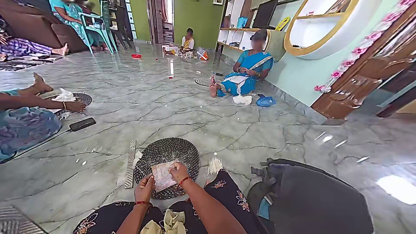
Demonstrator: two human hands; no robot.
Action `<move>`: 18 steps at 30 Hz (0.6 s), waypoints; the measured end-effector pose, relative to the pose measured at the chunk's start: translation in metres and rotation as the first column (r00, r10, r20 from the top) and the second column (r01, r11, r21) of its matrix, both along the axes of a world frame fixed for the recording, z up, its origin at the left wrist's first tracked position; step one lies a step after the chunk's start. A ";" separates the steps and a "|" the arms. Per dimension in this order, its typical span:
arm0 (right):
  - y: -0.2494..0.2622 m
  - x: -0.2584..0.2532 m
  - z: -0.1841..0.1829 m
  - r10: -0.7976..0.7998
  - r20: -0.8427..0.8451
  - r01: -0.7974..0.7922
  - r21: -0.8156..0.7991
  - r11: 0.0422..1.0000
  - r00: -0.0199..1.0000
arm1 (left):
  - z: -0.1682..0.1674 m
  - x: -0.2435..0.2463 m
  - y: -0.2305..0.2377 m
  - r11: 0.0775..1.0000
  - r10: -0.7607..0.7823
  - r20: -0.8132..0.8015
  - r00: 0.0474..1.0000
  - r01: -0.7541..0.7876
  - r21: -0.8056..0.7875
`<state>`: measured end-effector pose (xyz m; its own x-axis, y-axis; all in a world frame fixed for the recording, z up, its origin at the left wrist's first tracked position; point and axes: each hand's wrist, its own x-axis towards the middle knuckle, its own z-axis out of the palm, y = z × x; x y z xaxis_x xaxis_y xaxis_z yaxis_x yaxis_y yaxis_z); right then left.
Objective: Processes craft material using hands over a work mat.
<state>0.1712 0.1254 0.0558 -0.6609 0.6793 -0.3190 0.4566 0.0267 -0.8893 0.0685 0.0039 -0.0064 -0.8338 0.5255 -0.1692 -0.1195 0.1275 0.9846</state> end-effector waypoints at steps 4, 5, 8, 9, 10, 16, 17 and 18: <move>0.012 0.006 0.008 -0.106 -0.040 0.106 -0.002 0.994 0.993 | 0.002 -0.005 0.001 0.988 0.035 -0.010 0.999 -0.036 -0.150; 0.014 0.008 0.010 -0.125 -0.046 0.124 -0.010 0.992 0.991 | 0.000 -0.007 0.002 0.985 0.035 -0.006 0.999 -0.036 -0.166; 0.017 0.010 0.011 -0.158 -0.057 0.158 -0.017 0.987 0.986 | -0.002 -0.008 0.003 0.981 0.020 -0.010 1.000 -0.021 -0.193; 0.017 0.011 0.011 -0.159 -0.062 0.159 -0.017 0.987 0.985 | -0.002 -0.008 0.003 0.981 0.013 -0.011 1.000 -0.015 -0.196; 0.018 0.011 0.011 -0.159 -0.068 0.158 -0.018 0.987 0.985 | -0.001 -0.008 0.003 0.980 0.005 -0.011 1.000 -0.007 -0.201; 0.016 0.012 0.011 -0.094 -0.026 0.095 0.031 0.995 0.995 | -0.001 -0.009 0.003 0.973 -0.022 -0.023 0.999 0.016 -0.231; 0.016 0.013 0.013 -0.067 -0.005 0.067 0.063 0.996 0.998 | -0.002 -0.009 0.002 0.972 -0.034 -0.030 0.999 0.026 -0.233; 0.015 0.014 0.015 -0.036 0.017 0.035 0.099 0.994 0.999 | -0.002 -0.010 0.002 0.971 -0.044 -0.043 0.998 0.033 -0.238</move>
<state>0.1852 0.1407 0.0705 -0.6303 0.7311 -0.2614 0.4756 0.0974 -0.8743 0.0588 0.0062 -0.0085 -0.8237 0.5070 -0.2539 -0.0640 0.3618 0.9301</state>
